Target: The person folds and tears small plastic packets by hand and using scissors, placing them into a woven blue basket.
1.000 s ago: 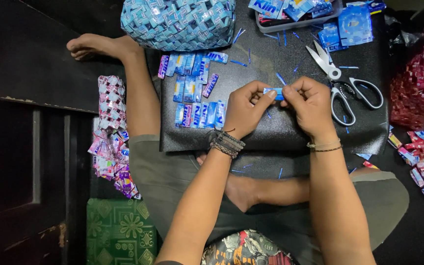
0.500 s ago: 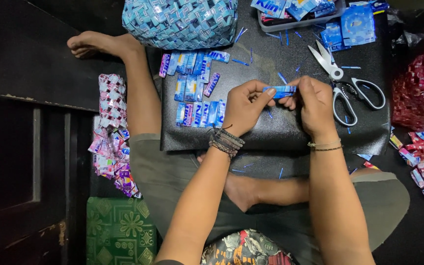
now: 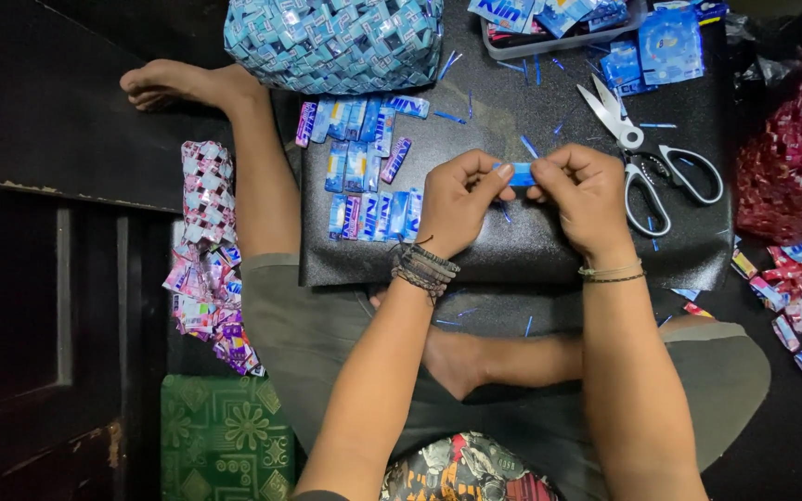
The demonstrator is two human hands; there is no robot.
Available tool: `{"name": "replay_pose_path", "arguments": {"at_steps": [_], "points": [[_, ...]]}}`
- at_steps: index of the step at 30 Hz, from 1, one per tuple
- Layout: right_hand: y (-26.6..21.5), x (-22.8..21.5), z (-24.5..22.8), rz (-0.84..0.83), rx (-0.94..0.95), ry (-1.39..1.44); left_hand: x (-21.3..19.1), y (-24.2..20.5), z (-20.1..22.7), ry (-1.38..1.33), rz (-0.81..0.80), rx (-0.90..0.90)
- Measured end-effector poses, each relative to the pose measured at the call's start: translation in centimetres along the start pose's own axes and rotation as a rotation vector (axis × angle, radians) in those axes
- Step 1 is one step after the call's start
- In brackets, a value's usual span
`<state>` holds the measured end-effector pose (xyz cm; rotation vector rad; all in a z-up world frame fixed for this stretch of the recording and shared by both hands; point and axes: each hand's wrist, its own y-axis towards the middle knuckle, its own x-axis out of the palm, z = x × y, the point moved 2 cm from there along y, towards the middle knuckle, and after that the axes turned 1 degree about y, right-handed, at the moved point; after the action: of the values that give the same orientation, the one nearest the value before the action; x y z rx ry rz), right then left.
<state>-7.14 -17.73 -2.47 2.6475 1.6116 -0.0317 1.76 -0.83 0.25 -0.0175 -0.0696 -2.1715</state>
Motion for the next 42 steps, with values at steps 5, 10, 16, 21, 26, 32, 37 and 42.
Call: {"name": "replay_pose_path", "arguments": {"at_steps": [5,10,16,21,26,32,37,42], "points": [[0.1,-0.1,0.3,0.014,-0.004,0.031,0.0,0.1,-0.4,-0.008,-0.001,0.004],[0.0,-0.2,0.4,0.007,-0.008,0.035,0.1,0.1,-0.4,-0.004,0.002,0.049],[0.2,-0.2,0.4,0.007,-0.002,0.053,0.1,0.1,-0.2,0.004,0.008,0.048],[-0.1,0.0,0.4,0.0,-0.016,0.016,0.2,0.1,-0.4,-0.036,0.006,0.056],[-0.1,0.1,0.1,0.005,-0.049,0.002,0.4,0.0,-0.3,-0.009,0.019,0.063],[-0.4,0.5,-0.5,-0.003,-0.109,-0.058,0.5,-0.1,1.5,0.116,0.006,0.094],[-0.4,1.1,-0.9,-0.015,-0.174,-0.15,0.7,0.1,1.6,0.183,0.002,0.068],[-0.8,1.1,-0.9,-0.009,-0.164,-0.172,0.3,0.0,-0.1,0.128,0.015,0.043]]}}
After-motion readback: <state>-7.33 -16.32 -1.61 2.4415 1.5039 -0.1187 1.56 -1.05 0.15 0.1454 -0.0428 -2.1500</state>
